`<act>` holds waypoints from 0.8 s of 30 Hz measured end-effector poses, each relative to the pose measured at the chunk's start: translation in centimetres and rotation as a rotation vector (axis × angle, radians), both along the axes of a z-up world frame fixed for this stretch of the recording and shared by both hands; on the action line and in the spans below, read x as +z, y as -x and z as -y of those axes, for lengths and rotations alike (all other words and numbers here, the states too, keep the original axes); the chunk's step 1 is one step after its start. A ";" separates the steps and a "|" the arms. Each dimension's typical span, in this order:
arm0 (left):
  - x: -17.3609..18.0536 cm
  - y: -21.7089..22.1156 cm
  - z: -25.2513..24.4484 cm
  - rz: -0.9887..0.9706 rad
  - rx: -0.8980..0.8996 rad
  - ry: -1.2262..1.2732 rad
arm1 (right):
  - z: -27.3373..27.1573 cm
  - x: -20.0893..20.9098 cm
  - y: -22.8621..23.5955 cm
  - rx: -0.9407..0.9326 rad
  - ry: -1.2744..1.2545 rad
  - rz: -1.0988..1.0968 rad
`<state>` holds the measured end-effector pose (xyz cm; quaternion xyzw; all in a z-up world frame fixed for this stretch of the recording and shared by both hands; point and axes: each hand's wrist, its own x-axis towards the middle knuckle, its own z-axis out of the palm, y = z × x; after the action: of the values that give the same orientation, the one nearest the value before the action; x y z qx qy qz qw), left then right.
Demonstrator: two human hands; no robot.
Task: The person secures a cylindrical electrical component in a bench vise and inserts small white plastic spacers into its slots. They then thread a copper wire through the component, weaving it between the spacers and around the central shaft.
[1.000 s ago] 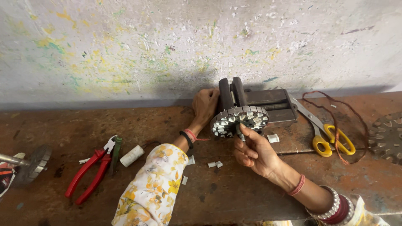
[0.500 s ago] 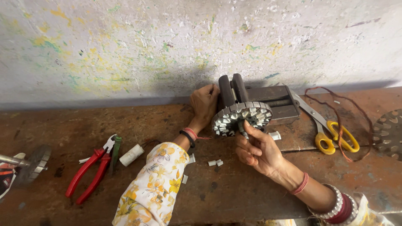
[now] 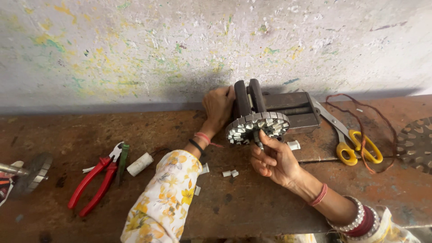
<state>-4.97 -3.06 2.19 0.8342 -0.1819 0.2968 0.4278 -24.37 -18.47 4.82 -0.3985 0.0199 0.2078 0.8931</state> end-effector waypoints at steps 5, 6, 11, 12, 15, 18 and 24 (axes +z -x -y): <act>0.2 -1.2 0.8 -0.066 -0.054 0.069 | 0.7 -0.6 -0.2 0.056 0.084 0.014; -0.1 -1.3 0.6 -0.104 -0.072 0.068 | 0.7 -0.7 -0.2 0.074 0.064 0.023; -1.7 -1.6 0.6 -0.145 -0.077 0.069 | 0.8 -0.9 -0.3 0.089 0.035 0.010; -1.8 -1.9 0.6 -0.152 -0.062 0.048 | 0.8 -0.8 -0.4 0.089 0.031 0.004; -2.4 -2.4 0.6 -0.268 -0.025 -0.009 | 0.8 -0.7 -0.3 0.080 0.045 -0.005; -3.0 -2.7 0.5 -0.319 -0.023 0.020 | 0.8 -0.6 -0.4 0.074 0.105 0.005; -3.2 -3.6 0.2 -0.049 0.006 0.247 | 1.3 -0.6 -0.5 0.122 0.207 0.177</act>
<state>-1.36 -3.23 -0.96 0.7826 -0.1310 0.2975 0.5309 -23.83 -19.73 4.27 -0.5058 -0.0618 0.2225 0.8312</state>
